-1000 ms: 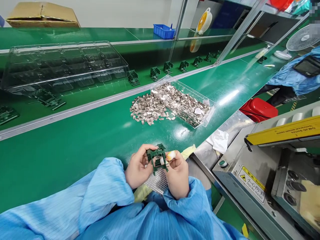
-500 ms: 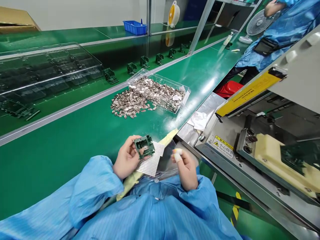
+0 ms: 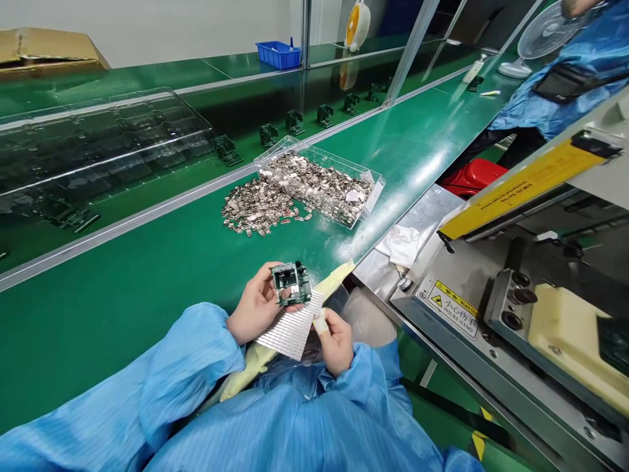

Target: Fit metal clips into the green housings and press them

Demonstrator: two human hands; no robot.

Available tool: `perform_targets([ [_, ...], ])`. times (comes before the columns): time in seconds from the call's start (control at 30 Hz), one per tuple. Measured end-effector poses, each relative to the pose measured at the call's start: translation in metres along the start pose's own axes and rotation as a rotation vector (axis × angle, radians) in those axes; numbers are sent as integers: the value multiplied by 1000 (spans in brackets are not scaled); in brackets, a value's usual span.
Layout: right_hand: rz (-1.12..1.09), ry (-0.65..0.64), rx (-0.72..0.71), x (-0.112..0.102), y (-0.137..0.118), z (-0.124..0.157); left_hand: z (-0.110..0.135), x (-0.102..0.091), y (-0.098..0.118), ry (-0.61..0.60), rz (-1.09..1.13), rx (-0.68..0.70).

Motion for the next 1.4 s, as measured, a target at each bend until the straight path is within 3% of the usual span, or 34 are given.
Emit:
perform_targets([
  [0.17, 169, -87, -117, -7, 10, 1, 1, 4, -4, -31, 40, -35],
  [0.33, 309, -252, -101, -11, 18, -4, 3, 7, -2, -6, 12, -44],
  [0.47, 382, -317, -79, -21, 5, -5, 4, 7, -2, -15, 23, -44],
  [0.57, 391, -293, -10, -37, -16, -5, 5, 5, -4, 3, 10, -42],
  [0.7, 193, -116, 115, -54, -46, -11, 6, 5, -8, -6, 4, -26],
  [0.8, 53, -14, 172, -48, -58, -21, 7, 6, -9, -24, 39, 22],
  [0.9, 76, 17, 116, -34, -67, -32, 8, 8, -11, -71, 74, 39],
  [1.17, 240, -135, -80, -7, -84, -42, 11, 6, -15, -107, 51, 73],
  [1.3, 339, -148, -234, 5, -97, -51, 12, 6, -15, -119, 17, 101],
  [1.4, 387, -129, -254, 11, -98, -55, 14, 6, -15, -114, -24, 113],
])
Point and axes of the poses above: each hand's wrist, its own z-axis away from the middle knuckle, its own x-axis out of the palm, y = z × x, the point moved 6 cm from there along -z, towards the middle knuckle, and after that the axes turned 14 degrees about -x, right-handed, at the moved point
